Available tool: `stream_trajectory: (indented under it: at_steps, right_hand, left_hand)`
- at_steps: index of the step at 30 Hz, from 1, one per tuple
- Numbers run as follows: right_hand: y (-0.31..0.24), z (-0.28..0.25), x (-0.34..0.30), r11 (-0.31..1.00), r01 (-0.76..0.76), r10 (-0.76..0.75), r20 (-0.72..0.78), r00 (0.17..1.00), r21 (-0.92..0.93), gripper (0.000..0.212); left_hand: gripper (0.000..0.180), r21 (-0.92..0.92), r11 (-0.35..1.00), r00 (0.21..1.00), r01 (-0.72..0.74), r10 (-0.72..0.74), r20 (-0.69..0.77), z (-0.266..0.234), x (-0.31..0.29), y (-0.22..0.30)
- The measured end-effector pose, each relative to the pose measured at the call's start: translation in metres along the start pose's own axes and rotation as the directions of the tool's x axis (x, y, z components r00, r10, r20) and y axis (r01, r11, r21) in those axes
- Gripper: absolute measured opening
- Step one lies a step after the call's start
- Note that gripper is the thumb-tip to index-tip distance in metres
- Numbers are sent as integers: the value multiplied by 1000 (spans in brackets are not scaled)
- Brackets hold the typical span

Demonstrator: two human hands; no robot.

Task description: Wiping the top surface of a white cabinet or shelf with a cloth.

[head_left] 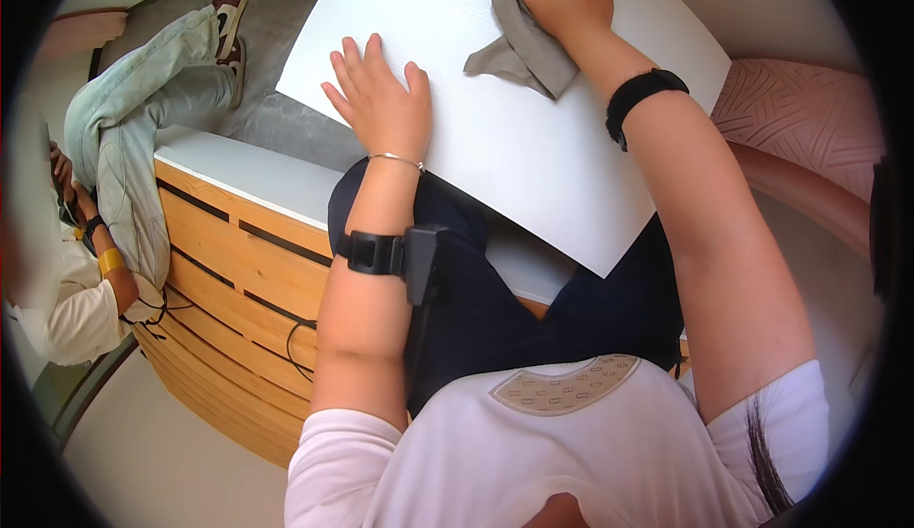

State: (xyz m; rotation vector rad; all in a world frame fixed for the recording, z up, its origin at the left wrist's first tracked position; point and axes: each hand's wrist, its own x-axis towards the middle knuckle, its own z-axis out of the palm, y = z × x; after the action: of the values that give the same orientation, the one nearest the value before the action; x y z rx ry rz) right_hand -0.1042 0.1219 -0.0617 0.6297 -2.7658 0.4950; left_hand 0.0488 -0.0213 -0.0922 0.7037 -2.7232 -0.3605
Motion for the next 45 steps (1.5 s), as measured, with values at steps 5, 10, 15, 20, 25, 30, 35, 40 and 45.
stream_trajectory:
  at_steps: [5, 10, 15, 20, 25, 30, 35, 40, 45]
  right_hand:
    - [2, 0, 1, 1000, 25, -25, -13, 1000, -8, 38]
    - [-4, -22, 8, 998, -58, 65, 288, 955, -33, 52]
    - [17, 22, -7, 988, 68, -44, 167, 985, -138, 53]
    - [25, -13, -29, 975, 168, -107, 357, 928, -145, 57]
    - [28, -50, -120, 962, 259, -171, 561, 810, -82, 69]
    - [24, -77, -159, 948, 308, -179, 669, 721, -79, 78]
    - [20, -74, -151, 948, 289, -104, 731, 674, -132, 82]
    - [15, -69, -144, 952, 271, -69, 759, 648, -144, 86]
    - [4, -58, -129, 968, 186, 2, 742, 670, -170, 87]
  left_hand:
    - [47, 175, 984, 999, 17, -12, -29, 3, 1, 10]
    - [46, 227, 973, 998, 36, -23, -57, 2, 0, 15]
    - [45, 258, 960, 993, 113, -99, -65, 4, -1, 16]
    - [45, 238, 962, 988, 137, -117, -100, 1, 22, 26]
    - [44, 281, 952, 990, 121, -95, -108, 9, 11, 14]
    - [43, 254, 960, 990, 122, -101, -95, 6, 13, 16]
    - [43, 226, 967, 990, 115, -93, -105, 9, 13, 17]
    - [43, 234, 966, 990, 113, -90, -108, 8, 9, 14]
    - [43, 248, 964, 991, 94, -66, -120, 11, 5, 12]
